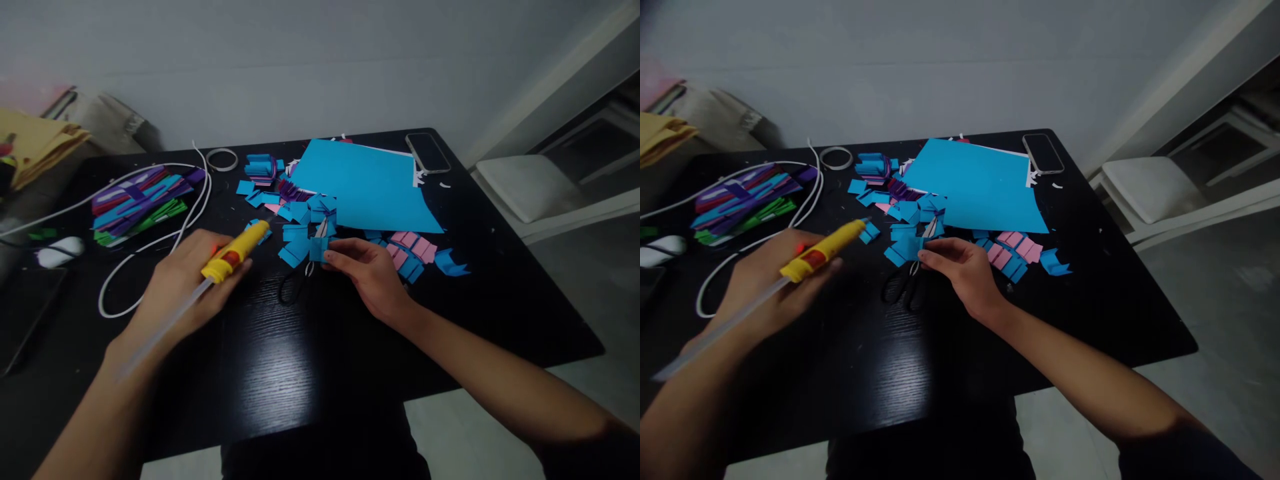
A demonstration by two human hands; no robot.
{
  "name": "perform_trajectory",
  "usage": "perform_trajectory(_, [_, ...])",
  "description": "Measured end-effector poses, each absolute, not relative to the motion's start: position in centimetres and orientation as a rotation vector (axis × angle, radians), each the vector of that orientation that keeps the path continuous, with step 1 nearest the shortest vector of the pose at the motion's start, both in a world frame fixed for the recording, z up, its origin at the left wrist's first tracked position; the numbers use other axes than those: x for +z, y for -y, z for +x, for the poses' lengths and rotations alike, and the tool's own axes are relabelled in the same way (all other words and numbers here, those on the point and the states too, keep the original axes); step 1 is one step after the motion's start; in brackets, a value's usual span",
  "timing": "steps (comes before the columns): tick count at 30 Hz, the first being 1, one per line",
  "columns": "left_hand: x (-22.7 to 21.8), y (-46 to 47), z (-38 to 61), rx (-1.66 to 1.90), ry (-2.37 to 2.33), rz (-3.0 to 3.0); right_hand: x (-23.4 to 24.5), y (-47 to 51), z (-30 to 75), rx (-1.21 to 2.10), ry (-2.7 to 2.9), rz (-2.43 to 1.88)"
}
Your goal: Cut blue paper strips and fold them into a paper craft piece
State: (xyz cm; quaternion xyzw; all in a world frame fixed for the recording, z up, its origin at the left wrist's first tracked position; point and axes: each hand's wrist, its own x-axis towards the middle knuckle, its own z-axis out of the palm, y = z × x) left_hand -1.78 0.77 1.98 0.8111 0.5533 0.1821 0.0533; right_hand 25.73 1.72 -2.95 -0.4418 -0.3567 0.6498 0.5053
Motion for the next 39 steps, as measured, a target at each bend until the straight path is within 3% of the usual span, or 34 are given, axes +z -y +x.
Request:
perform_trajectory(7, [1.3,-1.5,-3.1,-0.028,-2.078,2.236,-3.3,-1.6,25.6,1.566,0.894,-1.034])
perform_trajectory(20, [0.7,-1.9,-3.1,-0.208,-2.091,2.061,-3.0,-1.3,25.5,1.515,0.960,-1.091])
perform_trajectory(23, [1.0,-1.4,-2.5,-0.004,-2.141,2.231,-2.9,-1.0,25.4,1.450,1.046,-1.093])
perform_trajectory(25, [1.1,-0.8,-1.4,0.388,-2.077,2.314,-2.9,-0.7,25.3,1.437,1.098,-1.084])
perform_trajectory(28, [1.0,0.2,0.9,0.852,-1.592,2.281,-2.9,-0.2,25.0,1.436,1.168,-1.076])
perform_trajectory(32, [0.0,1.1,3.2,0.790,-1.281,2.120,-3.1,0.4,24.7,1.431,1.253,-1.050])
perform_trajectory(39, [-0.9,1.3,3.6,0.810,-1.259,1.916,-3.3,0.5,24.7,1.472,1.310,-1.030])
